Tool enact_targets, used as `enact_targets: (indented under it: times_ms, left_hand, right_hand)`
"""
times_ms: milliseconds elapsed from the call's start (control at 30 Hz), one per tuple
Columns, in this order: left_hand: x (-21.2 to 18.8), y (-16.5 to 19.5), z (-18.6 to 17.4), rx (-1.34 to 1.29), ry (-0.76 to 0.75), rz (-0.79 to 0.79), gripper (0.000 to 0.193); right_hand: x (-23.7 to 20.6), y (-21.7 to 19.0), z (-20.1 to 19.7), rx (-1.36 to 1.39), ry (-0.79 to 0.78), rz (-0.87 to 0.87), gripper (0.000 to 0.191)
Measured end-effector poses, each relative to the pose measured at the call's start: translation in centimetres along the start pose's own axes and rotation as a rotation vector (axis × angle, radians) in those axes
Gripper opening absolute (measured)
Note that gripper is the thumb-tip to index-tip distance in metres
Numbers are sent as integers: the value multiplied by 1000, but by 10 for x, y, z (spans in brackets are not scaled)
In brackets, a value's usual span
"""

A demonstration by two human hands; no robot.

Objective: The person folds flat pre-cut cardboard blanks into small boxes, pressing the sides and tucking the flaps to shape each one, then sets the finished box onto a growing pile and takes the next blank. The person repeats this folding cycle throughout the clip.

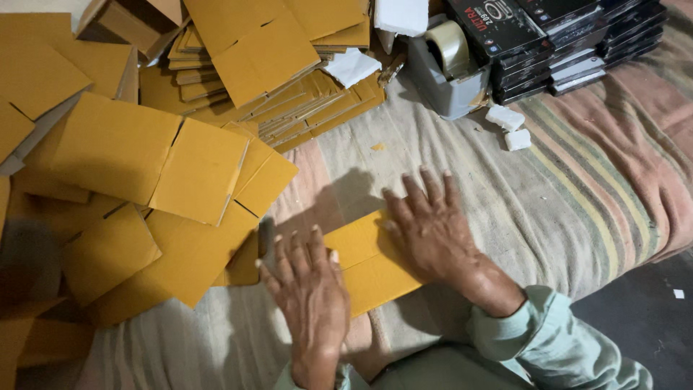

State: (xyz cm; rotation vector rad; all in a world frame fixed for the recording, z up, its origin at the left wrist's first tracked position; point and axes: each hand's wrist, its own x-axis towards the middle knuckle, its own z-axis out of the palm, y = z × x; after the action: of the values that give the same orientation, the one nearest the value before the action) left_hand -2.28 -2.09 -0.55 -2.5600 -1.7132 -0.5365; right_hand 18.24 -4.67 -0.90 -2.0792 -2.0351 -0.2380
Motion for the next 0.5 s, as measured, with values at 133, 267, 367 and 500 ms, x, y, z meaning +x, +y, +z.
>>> enact_targets:
  times_ms: [133, 267, 367, 500]
  left_hand:
    - [2, 3, 3, 66, 7, 6, 51]
    - [15, 24, 9, -48, -7, 137, 47]
    - [20, 27, 5, -99, -52, 164, 42]
    - [23, 20, -4, -237, -152, 97, 32]
  right_hand:
    - [2, -1, 4, 24, -41, 43, 57]
    - [16, -23, 3, 199, 24, -250, 51]
    - [22, -25, -6, 319, 57, -371, 43]
    - [22, -13, -19, 140, -247, -192, 33]
